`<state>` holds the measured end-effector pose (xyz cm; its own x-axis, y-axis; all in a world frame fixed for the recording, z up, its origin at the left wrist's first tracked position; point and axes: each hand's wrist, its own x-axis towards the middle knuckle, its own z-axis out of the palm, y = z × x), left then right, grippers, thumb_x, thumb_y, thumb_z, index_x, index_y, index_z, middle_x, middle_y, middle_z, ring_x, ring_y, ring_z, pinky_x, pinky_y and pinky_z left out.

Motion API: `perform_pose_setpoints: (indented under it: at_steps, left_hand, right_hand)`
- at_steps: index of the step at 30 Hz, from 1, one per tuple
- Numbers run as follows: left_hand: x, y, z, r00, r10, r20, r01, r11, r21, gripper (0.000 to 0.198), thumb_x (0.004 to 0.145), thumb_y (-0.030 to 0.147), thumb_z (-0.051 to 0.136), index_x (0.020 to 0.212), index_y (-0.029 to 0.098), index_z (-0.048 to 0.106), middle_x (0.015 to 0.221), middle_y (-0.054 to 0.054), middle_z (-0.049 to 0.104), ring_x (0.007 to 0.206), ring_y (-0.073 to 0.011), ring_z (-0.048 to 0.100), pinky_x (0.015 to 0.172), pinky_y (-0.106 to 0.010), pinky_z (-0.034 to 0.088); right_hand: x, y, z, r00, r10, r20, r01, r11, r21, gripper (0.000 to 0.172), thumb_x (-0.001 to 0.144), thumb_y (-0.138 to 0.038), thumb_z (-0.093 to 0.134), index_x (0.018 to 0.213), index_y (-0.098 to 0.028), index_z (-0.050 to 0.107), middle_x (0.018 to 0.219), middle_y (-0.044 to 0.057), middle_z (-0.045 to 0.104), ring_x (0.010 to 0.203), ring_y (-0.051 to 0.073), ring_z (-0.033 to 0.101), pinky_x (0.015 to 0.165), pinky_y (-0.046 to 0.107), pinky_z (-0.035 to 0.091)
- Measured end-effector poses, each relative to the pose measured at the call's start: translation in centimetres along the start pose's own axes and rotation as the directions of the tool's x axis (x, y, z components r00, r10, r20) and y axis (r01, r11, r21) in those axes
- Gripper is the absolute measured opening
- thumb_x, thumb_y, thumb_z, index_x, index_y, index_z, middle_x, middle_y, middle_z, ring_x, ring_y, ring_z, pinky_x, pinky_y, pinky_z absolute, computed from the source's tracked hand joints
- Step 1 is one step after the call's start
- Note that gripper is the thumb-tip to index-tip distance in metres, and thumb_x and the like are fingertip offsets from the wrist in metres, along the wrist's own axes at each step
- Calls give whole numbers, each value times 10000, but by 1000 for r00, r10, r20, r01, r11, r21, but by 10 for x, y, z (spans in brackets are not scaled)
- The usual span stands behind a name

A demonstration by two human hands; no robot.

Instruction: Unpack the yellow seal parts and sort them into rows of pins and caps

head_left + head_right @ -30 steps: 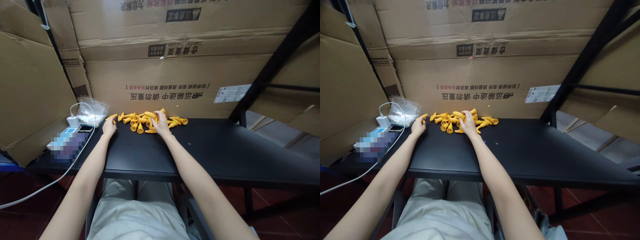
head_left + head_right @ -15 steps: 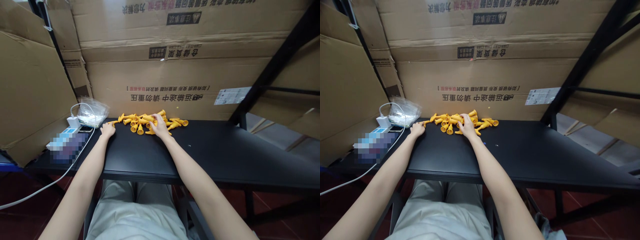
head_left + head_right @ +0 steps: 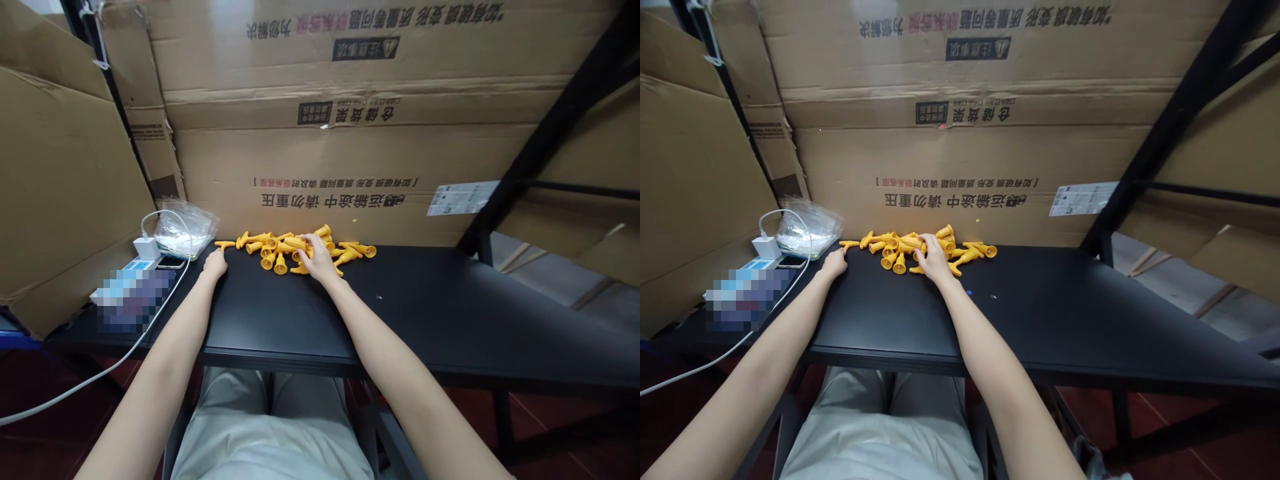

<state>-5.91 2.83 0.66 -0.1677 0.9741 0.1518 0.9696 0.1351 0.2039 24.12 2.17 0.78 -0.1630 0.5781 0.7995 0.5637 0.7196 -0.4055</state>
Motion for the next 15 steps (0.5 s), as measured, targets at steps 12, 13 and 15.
perform_pose_setpoints:
  at_steps: [12, 13, 15]
  left_hand:
    - [27, -12, 10, 998, -40, -42, 38, 998, -43, 562, 790, 62, 424, 1334, 178, 505, 1338, -124, 554, 1197, -256, 556, 988, -337, 465]
    - [28, -12, 11, 998, -46, -42, 44, 998, -48, 566, 792, 69, 426, 1342, 185, 496, 1350, -119, 546, 1197, -255, 556, 984, -335, 467]
    - [31, -12, 12, 998, -56, -42, 54, 997, -58, 584, 792, 83, 439, 1362, 206, 473, 1379, -108, 522, 1197, -251, 557, 979, -331, 467]
  right_hand:
    - [0, 0, 1, 1000, -10, 15, 10, 1000, 3, 258, 832, -257, 513, 1087, -220, 518, 1091, 113, 578, 1052, 267, 555, 937, 467, 458]
    - [0, 0, 1, 1000, -12, 13, 12, 1000, 0, 254, 834, -257, 513, 1085, -221, 518, 1086, 112, 579, 1050, 266, 556, 936, 465, 460]
    - [0, 0, 1, 1000, -16, 7, 16, 1000, -5, 248, 835, -256, 514, 1080, -221, 516, 1078, 112, 580, 1047, 263, 558, 935, 461, 464]
